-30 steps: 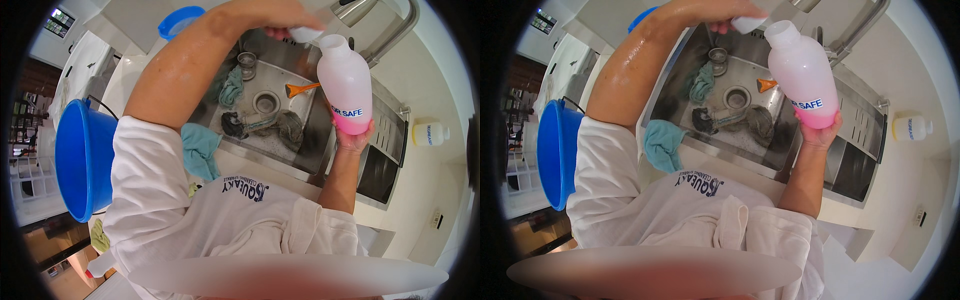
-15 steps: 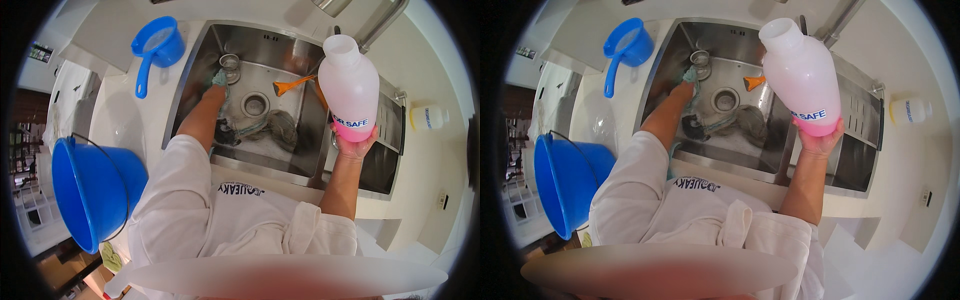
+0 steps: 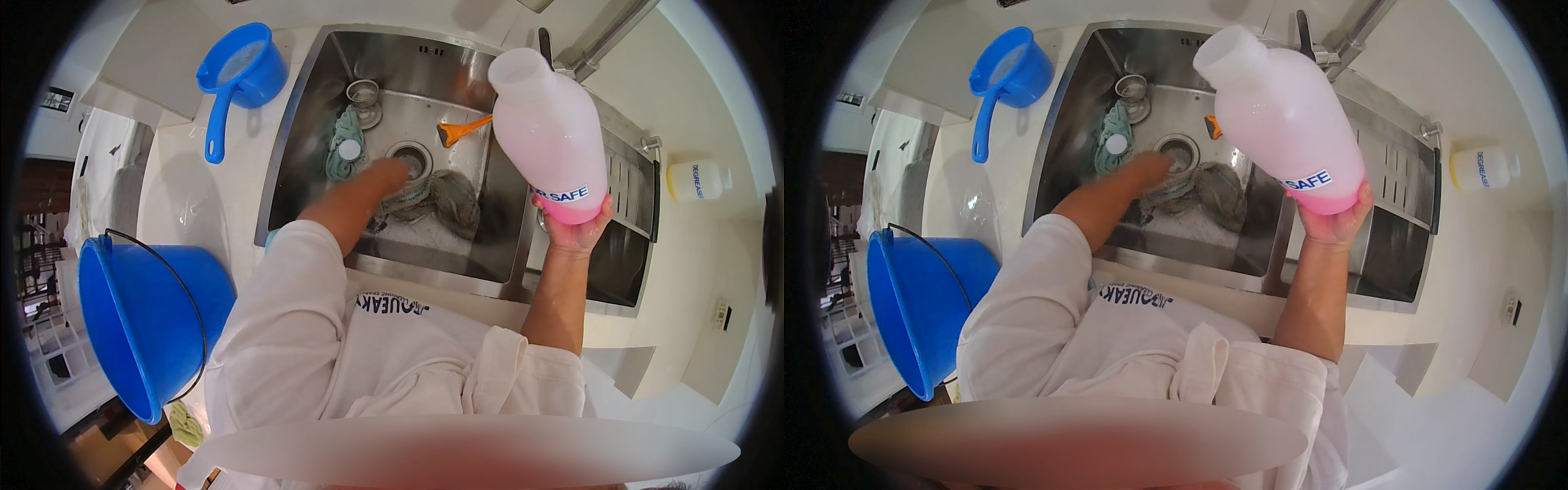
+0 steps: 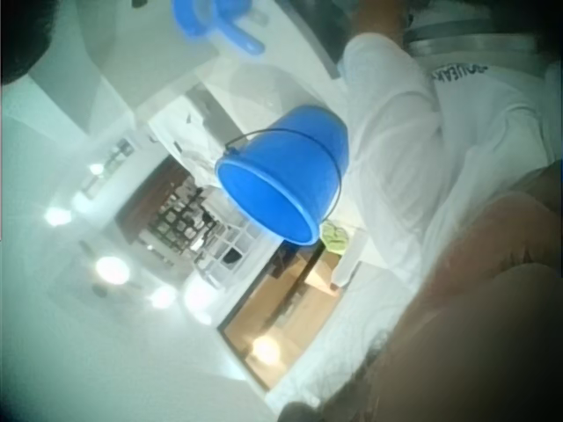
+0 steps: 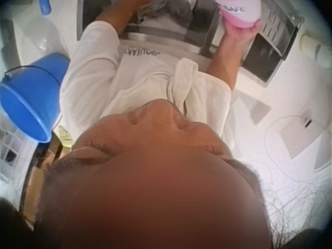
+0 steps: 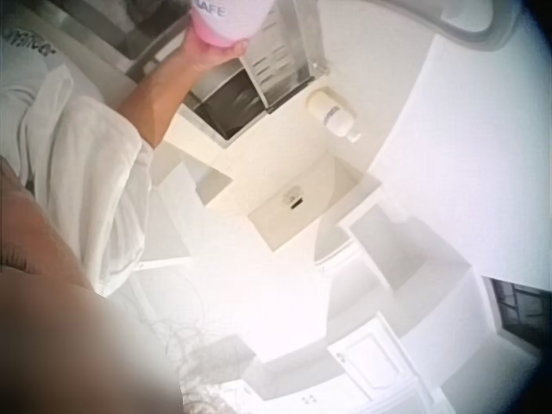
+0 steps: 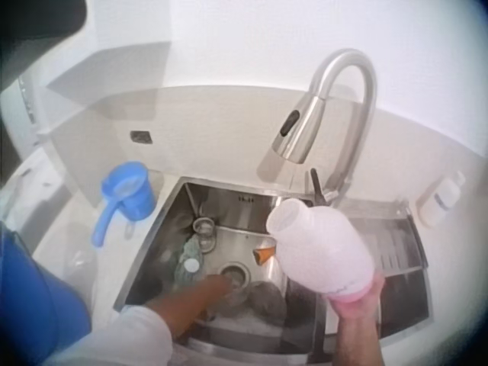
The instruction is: The person washes multiple cloths in a kitchen sink using running water and cleaning solutions. They scrub and rinse the cloths, then place them into a blue bucket. The person also handles a green cloth and a yellow cloth during the process.
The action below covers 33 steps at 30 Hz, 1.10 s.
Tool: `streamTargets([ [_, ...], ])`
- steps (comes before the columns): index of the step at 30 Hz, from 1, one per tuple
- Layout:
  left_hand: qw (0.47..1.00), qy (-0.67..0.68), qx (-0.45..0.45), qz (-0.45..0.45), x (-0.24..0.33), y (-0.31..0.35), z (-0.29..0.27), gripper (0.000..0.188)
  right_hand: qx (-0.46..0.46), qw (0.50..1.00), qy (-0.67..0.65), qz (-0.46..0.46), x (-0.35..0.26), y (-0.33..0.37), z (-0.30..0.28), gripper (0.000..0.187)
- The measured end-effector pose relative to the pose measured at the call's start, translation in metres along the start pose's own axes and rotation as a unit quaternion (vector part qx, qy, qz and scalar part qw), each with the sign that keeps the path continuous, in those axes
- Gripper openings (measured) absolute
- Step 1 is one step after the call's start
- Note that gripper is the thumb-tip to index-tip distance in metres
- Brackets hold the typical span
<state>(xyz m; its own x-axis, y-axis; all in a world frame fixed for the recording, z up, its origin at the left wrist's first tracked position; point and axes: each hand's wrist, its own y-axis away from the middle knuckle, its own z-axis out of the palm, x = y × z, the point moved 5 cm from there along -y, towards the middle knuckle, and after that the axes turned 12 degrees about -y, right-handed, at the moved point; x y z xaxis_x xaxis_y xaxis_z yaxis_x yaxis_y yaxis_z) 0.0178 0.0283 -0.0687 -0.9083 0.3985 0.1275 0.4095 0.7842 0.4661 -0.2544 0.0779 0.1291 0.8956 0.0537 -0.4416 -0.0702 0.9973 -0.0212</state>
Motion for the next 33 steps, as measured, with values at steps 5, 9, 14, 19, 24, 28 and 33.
streamTargets([
  [5,0.999,0.016,-0.046,0.021,-0.02,-0.009,-0.005,0.042,0.023,1.0,0.007,0.018,0.003,0.005,-0.003,0.067],
  [9,0.993,-0.027,-0.112,0.001,0.024,0.017,0.019,0.053,0.017,1.0,0.009,0.016,0.004,0.008,-0.003,0.066],
  [14,0.988,0.079,-0.129,0.018,-0.008,-0.007,-0.005,0.058,0.002,1.0,0.023,0.005,-0.002,0.011,-0.001,0.066],
  [19,0.993,-0.1,-0.011,-0.056,-0.08,-0.011,-0.058,0.047,0.023,1.0,0.021,-0.001,-0.003,0.012,-0.008,0.067],
  [24,0.979,0.017,0.164,-0.12,-0.056,0.021,-0.121,0.048,0.03,0.999,0.023,0.005,0.0,0.008,-0.016,0.068],
  [28,0.864,0.485,0.129,-0.031,-0.015,0.034,-0.154,0.048,0.037,0.999,0.03,0.005,0.003,0.005,-0.02,0.067],
  [33,0.731,0.682,0.016,0.015,0.011,0.06,-0.174,0.047,0.062,0.995,0.08,0.005,0.015,0.005,-0.02,0.067],
])
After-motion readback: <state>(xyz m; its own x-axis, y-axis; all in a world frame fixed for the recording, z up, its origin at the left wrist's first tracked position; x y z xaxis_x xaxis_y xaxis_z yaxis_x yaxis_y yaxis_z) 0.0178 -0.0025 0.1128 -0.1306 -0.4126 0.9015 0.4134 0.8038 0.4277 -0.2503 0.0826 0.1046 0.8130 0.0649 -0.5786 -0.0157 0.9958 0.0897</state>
